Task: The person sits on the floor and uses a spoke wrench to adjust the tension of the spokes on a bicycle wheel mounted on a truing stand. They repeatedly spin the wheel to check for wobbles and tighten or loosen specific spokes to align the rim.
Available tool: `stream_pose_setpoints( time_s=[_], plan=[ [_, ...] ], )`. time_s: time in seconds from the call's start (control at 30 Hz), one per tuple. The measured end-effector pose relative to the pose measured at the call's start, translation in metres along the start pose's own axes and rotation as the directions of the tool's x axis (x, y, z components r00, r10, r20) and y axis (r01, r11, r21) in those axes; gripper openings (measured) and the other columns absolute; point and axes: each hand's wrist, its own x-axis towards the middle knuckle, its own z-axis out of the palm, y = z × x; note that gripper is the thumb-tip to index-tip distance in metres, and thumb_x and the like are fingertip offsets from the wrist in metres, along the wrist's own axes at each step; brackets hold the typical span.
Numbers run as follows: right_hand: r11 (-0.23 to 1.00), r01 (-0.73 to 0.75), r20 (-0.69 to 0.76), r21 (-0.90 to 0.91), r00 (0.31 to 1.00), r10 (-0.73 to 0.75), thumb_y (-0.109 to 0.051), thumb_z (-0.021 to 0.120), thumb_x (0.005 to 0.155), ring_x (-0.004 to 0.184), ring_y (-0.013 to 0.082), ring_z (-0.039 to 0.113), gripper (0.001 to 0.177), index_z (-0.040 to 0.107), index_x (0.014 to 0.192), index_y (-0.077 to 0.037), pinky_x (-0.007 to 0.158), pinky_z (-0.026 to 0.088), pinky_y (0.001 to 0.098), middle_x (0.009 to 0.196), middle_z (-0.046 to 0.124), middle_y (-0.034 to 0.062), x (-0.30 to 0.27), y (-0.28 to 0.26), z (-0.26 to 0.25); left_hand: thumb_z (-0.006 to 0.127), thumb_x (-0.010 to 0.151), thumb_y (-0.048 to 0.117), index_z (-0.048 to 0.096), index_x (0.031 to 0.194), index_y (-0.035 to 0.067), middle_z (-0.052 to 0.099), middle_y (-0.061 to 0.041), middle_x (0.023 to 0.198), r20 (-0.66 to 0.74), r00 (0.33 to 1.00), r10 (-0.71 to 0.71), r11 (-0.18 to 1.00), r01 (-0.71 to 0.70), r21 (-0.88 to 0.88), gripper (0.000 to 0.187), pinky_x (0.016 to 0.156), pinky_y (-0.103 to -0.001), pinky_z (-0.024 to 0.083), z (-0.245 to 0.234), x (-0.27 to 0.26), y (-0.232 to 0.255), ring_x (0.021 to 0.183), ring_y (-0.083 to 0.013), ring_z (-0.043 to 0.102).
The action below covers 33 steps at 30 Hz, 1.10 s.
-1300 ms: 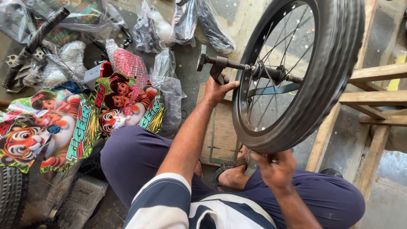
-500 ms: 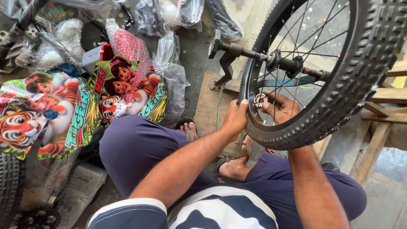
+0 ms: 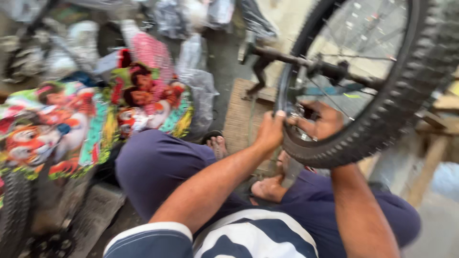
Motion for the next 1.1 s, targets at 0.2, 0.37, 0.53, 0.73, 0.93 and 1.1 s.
stream_pose_setpoints(
  time_s=[0.2,0.37,0.53,0.73,0.93,1.1],
  plan=[
    [0.992,-0.102,0.118,0.069,0.989,0.093,-0.017,0.082,0.087,0.098,0.0146,0.072,0.042,0.072,0.126,-0.003,0.088,0.055,0.0288,0.106,0.078,0.0087,0.004,-0.001,-0.001,0.052,0.099,0.045,0.055,0.132,0.002,0.069,-0.020,0.118,0.052,0.998,-0.036,0.992,0.042,-0.121,0.054,0.090,-0.041,0.052,-0.001,-0.010,0.008,0.107,-0.0287,0.067],
    [0.983,-0.013,0.112,0.183,0.994,-0.007,-0.011,0.075,0.091,0.104,0.0148,0.070,0.038,0.068,0.128,-0.001,0.093,0.054,0.0289,0.111,0.076,0.0082,-0.003,0.017,0.003,0.053,0.100,0.045,0.054,0.134,0.003,0.069,-0.019,0.119,0.033,0.999,-0.020,0.998,0.022,-0.060,0.055,0.092,-0.039,0.051,0.000,-0.009,0.004,0.108,-0.0261,0.067],
    [0.841,-0.004,0.278,0.541,0.945,-0.175,0.003,0.071,0.093,0.108,0.0163,0.070,0.022,0.070,0.114,-0.001,0.098,0.056,0.0310,0.112,0.074,0.0080,0.030,0.041,0.005,0.052,0.099,0.045,0.054,0.134,0.002,0.069,-0.019,0.120,0.037,0.999,-0.006,0.991,0.011,-0.131,0.056,0.092,-0.039,0.052,0.002,-0.006,-0.002,0.110,-0.0264,0.066],
    [0.959,-0.036,0.338,0.281,0.939,-0.064,0.009,0.066,0.093,0.100,0.0128,0.070,0.026,0.070,0.118,0.001,0.090,0.056,0.0276,0.103,0.075,0.0077,0.038,0.030,-0.010,0.052,0.099,0.046,0.053,0.137,0.002,0.069,-0.019,0.120,0.019,1.000,-0.017,0.997,0.018,-0.069,0.058,0.092,-0.038,0.051,0.000,-0.006,0.004,0.109,-0.0260,0.066],
    [0.941,-0.037,0.064,0.336,0.998,0.017,0.006,0.066,0.096,0.091,0.0130,0.069,0.023,0.074,0.117,0.001,0.084,0.056,0.0270,0.097,0.073,0.0075,0.026,0.040,0.027,0.051,0.099,0.047,0.053,0.136,0.003,0.068,-0.019,0.117,0.052,0.998,-0.031,0.997,0.035,-0.069,0.058,0.090,-0.040,0.051,-0.002,-0.007,0.006,0.106,-0.0269,0.066],
    [0.964,0.004,-0.189,0.267,0.981,0.048,-0.001,0.067,0.101,0.091,0.0114,0.071,0.018,0.072,0.118,0.001,0.086,0.059,0.0263,0.099,0.075,0.0053,0.011,0.021,0.026,0.052,0.100,0.046,0.054,0.135,0.002,0.069,-0.018,0.117,0.053,0.998,-0.021,0.996,0.025,-0.084,0.056,0.090,-0.039,0.052,-0.001,-0.005,0.004,0.106,-0.0261,0.066]
  ],
)
